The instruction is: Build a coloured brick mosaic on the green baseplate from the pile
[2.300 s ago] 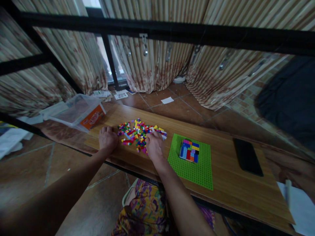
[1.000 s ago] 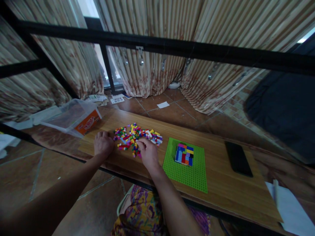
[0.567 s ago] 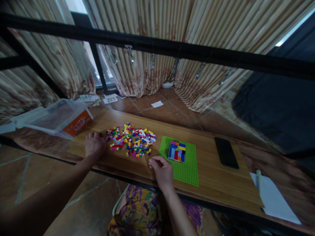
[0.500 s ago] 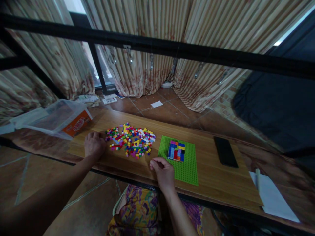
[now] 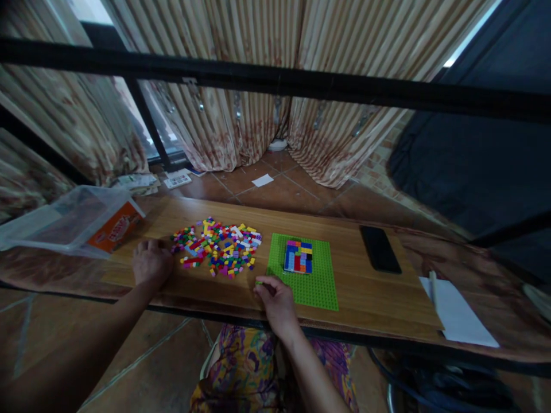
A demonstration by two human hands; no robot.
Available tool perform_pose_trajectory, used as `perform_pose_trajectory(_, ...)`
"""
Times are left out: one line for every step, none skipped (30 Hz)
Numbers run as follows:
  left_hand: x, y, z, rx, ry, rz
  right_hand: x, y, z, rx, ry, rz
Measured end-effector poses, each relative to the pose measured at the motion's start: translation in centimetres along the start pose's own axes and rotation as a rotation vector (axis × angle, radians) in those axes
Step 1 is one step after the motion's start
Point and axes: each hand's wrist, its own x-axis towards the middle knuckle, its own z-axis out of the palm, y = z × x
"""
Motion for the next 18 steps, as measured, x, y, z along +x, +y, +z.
perform_pose_trajectory(0.0,0.0,0.0,0.000,-0.002,0.000,0.1,0.0,-0.4,-0.037,0.000,-0.011)
perform_pose_trajectory(0.1,-0.1,0.1,-0.002,-0.004,0.000,0.2,-0.1,-0.9,-0.083,0.007,-0.032)
perform_pose_trajectory(0.1,-0.1,0.2,-0.004,-0.002,0.001,0.4,-0.1,-1.5,-0.136,0.024,-0.064)
perform_pose_trajectory(0.1,-0.2,0.3,-0.006,0.001,0.002,0.7,-0.2,-2.2,-0.195,0.046,-0.105)
perform_pose_trajectory(0.1,-0.3,0.4,-0.007,0.007,0.004,1.0,-0.3,-3.1,-0.249,0.083,-0.150)
perform_pose_trajectory(0.1,-0.3,0.5,-0.007,0.011,0.007,1.3,-0.4,-3.9,-0.305,0.121,-0.191)
perform_pose_trajectory(0.1,-0.4,0.5,-0.007,0.015,0.009,1.7,-0.7,-4.8,-0.356,0.162,-0.232)
perform_pose_trajectory(0.1,-0.4,0.6,-0.007,0.017,0.010,2.2,-1.0,-5.6,-0.396,0.208,-0.271)
perform_pose_trajectory(0.1,-0.4,0.6,-0.007,0.016,0.010,2.6,-1.3,-6.4,-0.436,0.244,-0.300)
perform_pose_trajectory(0.1,-0.3,0.6,-0.008,0.013,0.009,3.0,-1.8,-7.0,-0.481,0.277,-0.323)
perform_pose_trajectory(0.1,-0.3,0.5,-0.009,0.009,0.007,3.4,-2.3,-7.6,-0.529,0.305,-0.341)
perform_pose_trajectory(0.1,-0.2,0.4,-0.011,0.003,0.004,3.8,-2.7,-8.0,-0.581,0.317,-0.354)
perform_pose_trajectory(0.0,-0.1,0.3,-0.014,-0.003,-0.002,4.2,-3.2,-8.4,-0.639,0.317,-0.368)
perform_pose_trajectory(0.0,-0.1,0.2,-0.016,-0.010,-0.010,4.6,-3.6,-8.6,-0.700,0.304,-0.387)
perform_pose_trajectory(0.0,0.0,0.1,-0.018,-0.016,-0.018,5.0,-4.0,-8.8,-0.763,0.284,-0.410)
perform_pose_trajectory(0.0,0.0,0.1,-0.021,-0.022,-0.026,5.3,-4.2,-9.0,-0.824,0.256,-0.440)
perform_pose_trajectory(0.0,0.1,0.0,-0.023,-0.026,-0.029,5.7,-4.4,-9.0,-0.879,0.226,-0.473)
perform_pose_trajectory(0.0,0.1,0.0,-0.023,-0.026,-0.029,6.0,-4.5,-9.1,-0.925,0.201,-0.505)
